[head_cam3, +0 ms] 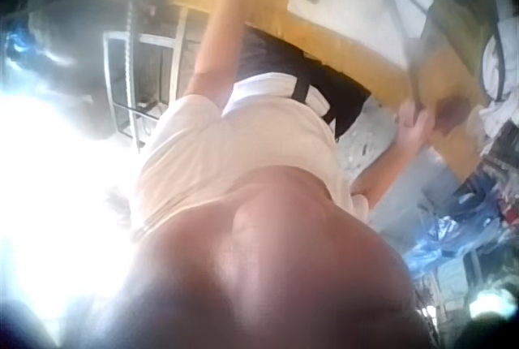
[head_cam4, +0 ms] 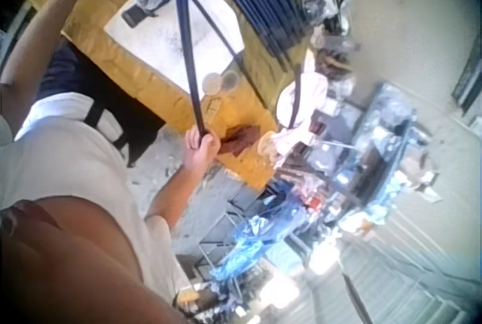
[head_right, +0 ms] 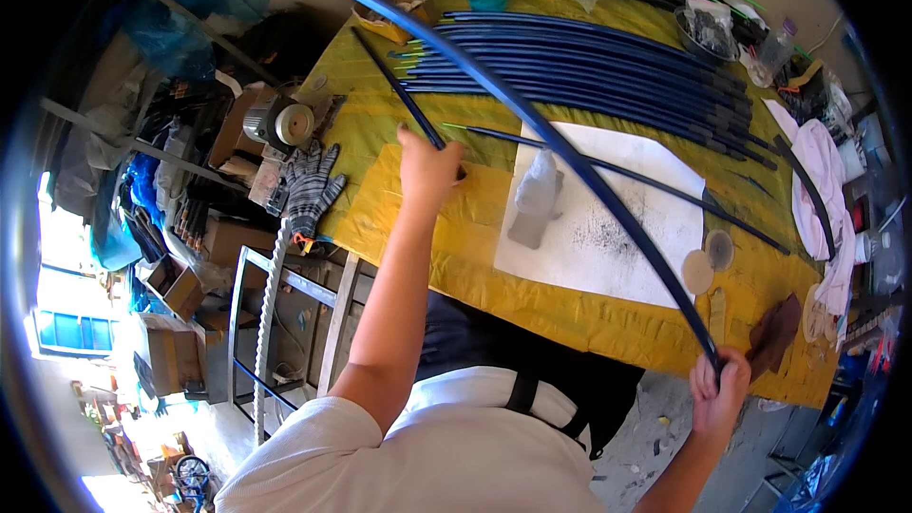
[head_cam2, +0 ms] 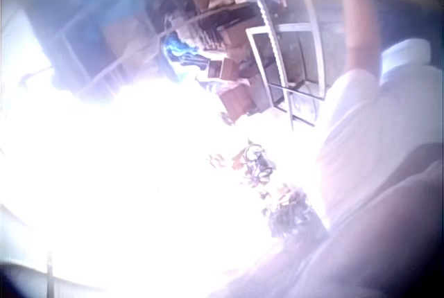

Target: The person picks up long, dark blue rods from a pile on a workbench and sands the ends using a sanding block. They handle the rods one at a time, rotating them to sand different sides, and occasionally inspect the finished surface before placing the rod back on the table.

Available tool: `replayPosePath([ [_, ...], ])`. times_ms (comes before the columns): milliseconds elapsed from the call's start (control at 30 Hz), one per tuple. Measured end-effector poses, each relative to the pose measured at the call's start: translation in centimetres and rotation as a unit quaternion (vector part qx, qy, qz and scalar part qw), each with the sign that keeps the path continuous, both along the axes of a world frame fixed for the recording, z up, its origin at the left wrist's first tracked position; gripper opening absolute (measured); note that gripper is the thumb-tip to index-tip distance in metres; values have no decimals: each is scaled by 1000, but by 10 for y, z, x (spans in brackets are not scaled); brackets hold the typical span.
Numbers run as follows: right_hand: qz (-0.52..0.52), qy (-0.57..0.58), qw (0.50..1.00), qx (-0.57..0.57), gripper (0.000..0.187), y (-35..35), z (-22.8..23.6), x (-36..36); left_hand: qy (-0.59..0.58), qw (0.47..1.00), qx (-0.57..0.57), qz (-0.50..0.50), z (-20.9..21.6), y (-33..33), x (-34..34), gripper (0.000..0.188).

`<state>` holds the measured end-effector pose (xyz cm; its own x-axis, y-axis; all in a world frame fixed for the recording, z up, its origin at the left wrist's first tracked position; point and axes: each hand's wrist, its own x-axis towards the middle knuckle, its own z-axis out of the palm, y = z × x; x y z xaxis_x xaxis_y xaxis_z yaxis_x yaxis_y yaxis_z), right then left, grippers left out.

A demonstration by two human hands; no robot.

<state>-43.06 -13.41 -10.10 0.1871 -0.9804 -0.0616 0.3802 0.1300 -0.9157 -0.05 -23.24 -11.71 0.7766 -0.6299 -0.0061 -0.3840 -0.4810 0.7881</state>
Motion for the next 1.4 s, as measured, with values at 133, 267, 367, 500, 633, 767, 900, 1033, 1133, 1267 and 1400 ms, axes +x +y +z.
replayPosePath([
  [133, 2, 1, 1000, -10, 32, 24, -25, -40, 498, 796, -345, -8, 31, 16, 21, 14],
  [267, -2, 10, 1000, -18, 33, 46, -43, -68, 591, 622, -506, -93, 73, 26, 32, 11],
  [367, -14, 40, 999, -24, 34, 59, -51, -83, 554, 611, -557, -95, 118, 23, 20, 15],
  [500, -51, 62, 997, -22, 32, 79, -82, -118, 576, 575, -571, -108, 148, 19, 25, 17],
  [633, -58, 37, 998, -1, 32, 89, -88, -125, 627, 520, -561, -151, 154, 22, 30, 19],
  [767, -78, 33, 996, 0, 32, 95, -96, -130, 640, 505, -552, -175, 157, 23, 23, 21],
  [900, -61, 15, 998, 3, 33, 93, -91, -122, 659, 484, -547, -182, 158, 25, 21, 21],
  [1033, -71, 13, 997, 12, 33, 91, -86, -112, 670, 462, -545, -202, 159, 29, 15, 19],
  [1133, -53, 5, 998, 15, 32, 92, -87, -111, 687, 433, -538, -228, 160, 30, 16, 17],
  [1267, -49, 17, 999, 15, 30, 90, -81, -101, 689, 425, -542, -228, 160, 30, 17, 17],
  [1400, -34, 36, 998, 41, 32, 91, -65, -97, 552, 570, -589, -150, 162, 32, 14, 18],
])
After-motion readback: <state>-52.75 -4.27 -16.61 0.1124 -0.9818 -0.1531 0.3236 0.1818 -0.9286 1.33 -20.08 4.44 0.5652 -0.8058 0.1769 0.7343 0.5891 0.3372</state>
